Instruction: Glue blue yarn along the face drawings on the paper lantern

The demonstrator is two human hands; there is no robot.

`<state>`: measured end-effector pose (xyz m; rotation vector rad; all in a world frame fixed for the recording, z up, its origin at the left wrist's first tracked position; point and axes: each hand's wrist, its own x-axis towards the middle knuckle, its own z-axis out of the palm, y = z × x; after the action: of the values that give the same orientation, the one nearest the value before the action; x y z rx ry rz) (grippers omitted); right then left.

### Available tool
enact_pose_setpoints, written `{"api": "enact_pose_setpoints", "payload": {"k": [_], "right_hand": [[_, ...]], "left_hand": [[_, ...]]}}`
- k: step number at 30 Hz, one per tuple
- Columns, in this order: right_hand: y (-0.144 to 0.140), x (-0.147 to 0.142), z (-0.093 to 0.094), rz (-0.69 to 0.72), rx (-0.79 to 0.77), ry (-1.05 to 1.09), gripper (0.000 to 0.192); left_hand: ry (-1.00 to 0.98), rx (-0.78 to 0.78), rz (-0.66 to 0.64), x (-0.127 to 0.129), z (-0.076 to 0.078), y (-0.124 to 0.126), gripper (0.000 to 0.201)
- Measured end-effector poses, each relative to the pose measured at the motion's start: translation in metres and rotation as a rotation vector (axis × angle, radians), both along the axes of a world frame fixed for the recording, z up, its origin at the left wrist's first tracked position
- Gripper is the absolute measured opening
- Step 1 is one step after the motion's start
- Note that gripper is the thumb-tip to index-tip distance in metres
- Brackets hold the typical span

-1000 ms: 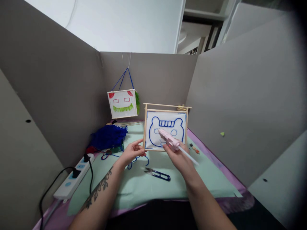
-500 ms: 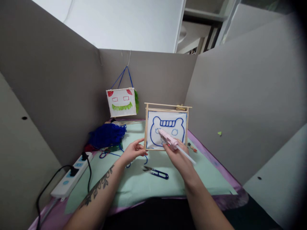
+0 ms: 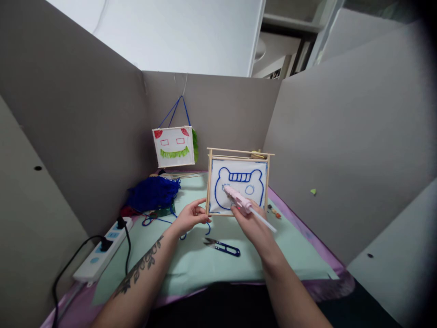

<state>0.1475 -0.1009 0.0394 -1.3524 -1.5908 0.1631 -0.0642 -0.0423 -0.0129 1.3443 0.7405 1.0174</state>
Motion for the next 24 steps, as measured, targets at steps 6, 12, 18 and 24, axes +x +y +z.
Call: {"api": "enact_pose_setpoints", "payload": {"k": [6, 12, 18, 24], "right_hand": [[-0.0004, -0.0004, 0.001, 0.003, -0.005, -0.034, 0.018], [-0.0009, -0.0003, 0.0004, 0.004, -0.03, -0.033, 0.018], [-0.0017, 0.001, -0.0027, -0.008, -0.1, -0.021, 0.023], [-0.0037, 0.0029, -0.0047, -0.011, -0.124, -0.021, 0.026]], "left_hand": [[0.01, 0.0, 0.005, 0.0, -0.0005, -0.0003, 0.081], [0.014, 0.011, 0.01, -0.0001, -0.0002, -0.0008, 0.08], [0.026, 0.004, 0.016, 0.0005, 0.0012, -0.0013, 0.083], [0.033, 0.003, 0.022, 0.0007, 0.002, -0.0017, 0.082]]}}
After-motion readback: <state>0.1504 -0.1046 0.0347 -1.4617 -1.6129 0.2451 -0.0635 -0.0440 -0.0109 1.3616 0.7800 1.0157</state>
